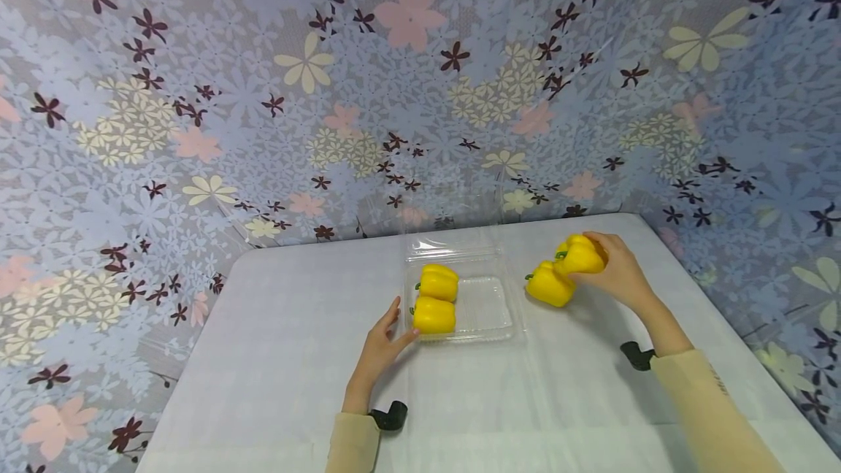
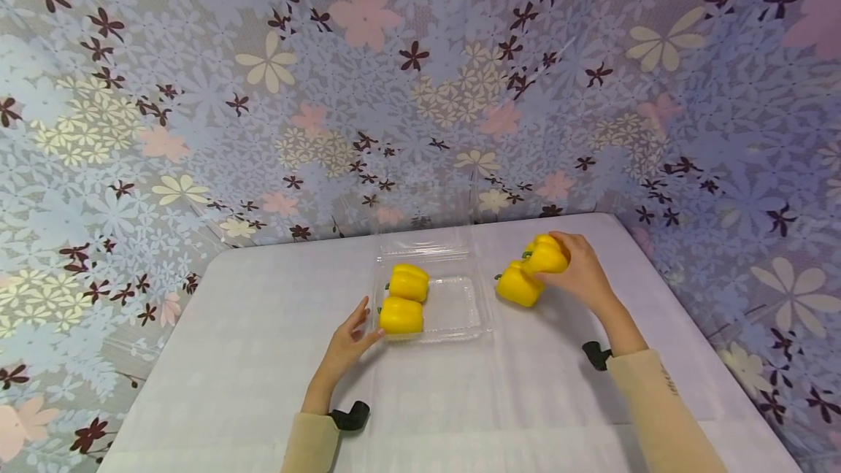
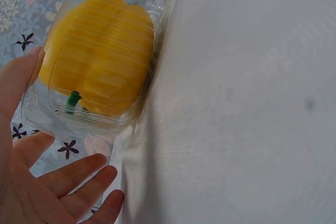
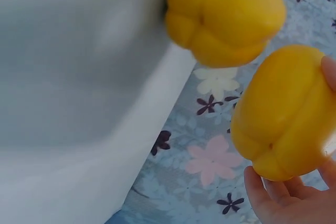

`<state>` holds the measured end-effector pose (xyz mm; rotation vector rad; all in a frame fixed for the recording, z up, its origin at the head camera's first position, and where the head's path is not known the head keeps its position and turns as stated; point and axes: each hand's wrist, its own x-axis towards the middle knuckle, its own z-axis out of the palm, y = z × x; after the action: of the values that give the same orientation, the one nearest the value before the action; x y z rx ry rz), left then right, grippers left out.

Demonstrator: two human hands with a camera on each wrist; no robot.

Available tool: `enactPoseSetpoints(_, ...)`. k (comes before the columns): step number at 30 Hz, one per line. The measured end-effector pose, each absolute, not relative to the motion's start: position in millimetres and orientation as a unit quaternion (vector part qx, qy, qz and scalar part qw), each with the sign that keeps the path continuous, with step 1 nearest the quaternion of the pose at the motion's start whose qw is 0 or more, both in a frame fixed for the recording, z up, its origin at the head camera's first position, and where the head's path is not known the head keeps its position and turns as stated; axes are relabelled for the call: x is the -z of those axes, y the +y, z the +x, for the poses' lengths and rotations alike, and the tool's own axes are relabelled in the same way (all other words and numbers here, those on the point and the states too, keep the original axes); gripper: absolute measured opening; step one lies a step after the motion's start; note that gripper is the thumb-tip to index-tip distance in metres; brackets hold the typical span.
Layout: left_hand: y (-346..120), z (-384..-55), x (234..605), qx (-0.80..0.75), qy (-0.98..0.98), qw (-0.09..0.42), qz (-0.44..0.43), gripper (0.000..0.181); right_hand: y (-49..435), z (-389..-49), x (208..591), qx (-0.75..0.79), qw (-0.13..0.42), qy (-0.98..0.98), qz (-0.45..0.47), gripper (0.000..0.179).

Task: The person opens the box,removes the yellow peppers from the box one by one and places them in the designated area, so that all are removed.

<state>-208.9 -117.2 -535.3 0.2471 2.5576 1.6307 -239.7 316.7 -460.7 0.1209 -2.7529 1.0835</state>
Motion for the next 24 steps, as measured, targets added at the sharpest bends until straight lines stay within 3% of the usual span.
enactPoseSetpoints(24,-117.3,-209.9,540.0,-0.530,0.843,0.054,0.071,0.077,348.6,-232.2,496.0,-0.331,0.086,-0.940,0.020,0.083)
